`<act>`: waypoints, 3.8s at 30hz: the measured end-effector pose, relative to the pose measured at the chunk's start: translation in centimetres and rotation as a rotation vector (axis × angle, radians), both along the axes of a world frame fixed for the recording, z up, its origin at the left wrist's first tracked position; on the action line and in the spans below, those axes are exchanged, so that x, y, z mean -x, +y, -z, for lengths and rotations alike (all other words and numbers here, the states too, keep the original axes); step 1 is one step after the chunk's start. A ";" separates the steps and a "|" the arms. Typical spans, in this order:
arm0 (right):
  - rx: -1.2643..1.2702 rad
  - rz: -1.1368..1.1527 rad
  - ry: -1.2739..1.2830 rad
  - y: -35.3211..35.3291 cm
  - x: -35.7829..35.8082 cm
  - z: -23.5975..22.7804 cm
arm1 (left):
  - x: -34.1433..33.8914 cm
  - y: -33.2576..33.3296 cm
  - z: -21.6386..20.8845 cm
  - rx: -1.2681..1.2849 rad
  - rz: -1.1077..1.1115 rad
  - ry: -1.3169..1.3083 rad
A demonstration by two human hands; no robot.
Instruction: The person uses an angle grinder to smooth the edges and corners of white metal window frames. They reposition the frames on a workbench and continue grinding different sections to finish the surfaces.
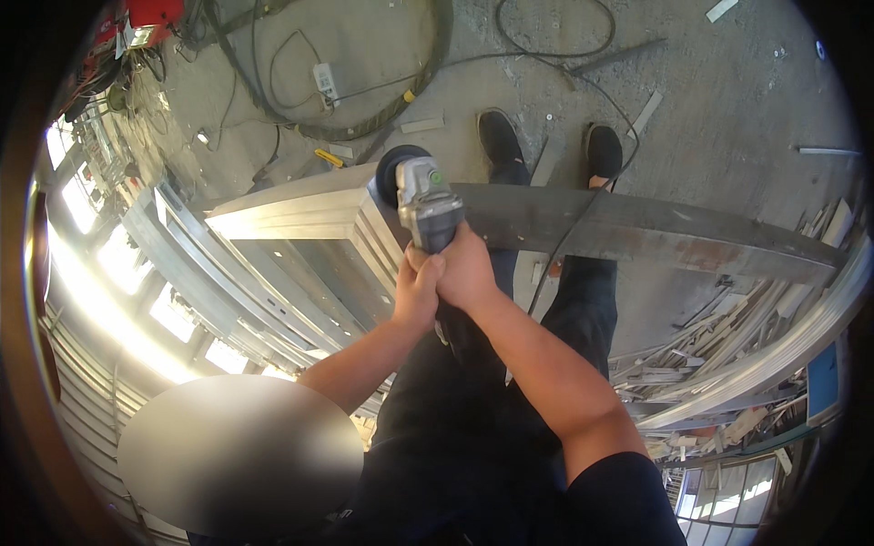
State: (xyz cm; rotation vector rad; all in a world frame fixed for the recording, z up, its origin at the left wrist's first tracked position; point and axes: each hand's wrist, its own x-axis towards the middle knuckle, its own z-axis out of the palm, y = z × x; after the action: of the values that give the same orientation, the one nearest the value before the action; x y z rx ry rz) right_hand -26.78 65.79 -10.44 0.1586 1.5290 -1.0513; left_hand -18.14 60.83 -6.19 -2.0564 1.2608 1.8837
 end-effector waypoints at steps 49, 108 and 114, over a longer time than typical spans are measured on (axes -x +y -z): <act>-0.108 0.008 -0.129 1.5 19.3 -3.9 | 13.4 1.3 -7.3 -0.055 0.498 0.321; 0.355 -2.210 1.144 6.8 13.8 -26.0 | -34.2 37.1 -39.8 0.947 -1.639 0.651; 0.130 -2.055 1.219 -2.2 21.6 -23.3 | -32.0 43.7 -41.9 1.033 -1.736 0.253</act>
State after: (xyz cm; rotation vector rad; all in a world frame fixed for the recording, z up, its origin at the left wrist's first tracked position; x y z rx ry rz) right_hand -48.37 63.64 12.88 -2.0101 1.4957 0.6619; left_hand 13.82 104.52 35.68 -4.5048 -0.0084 1.8333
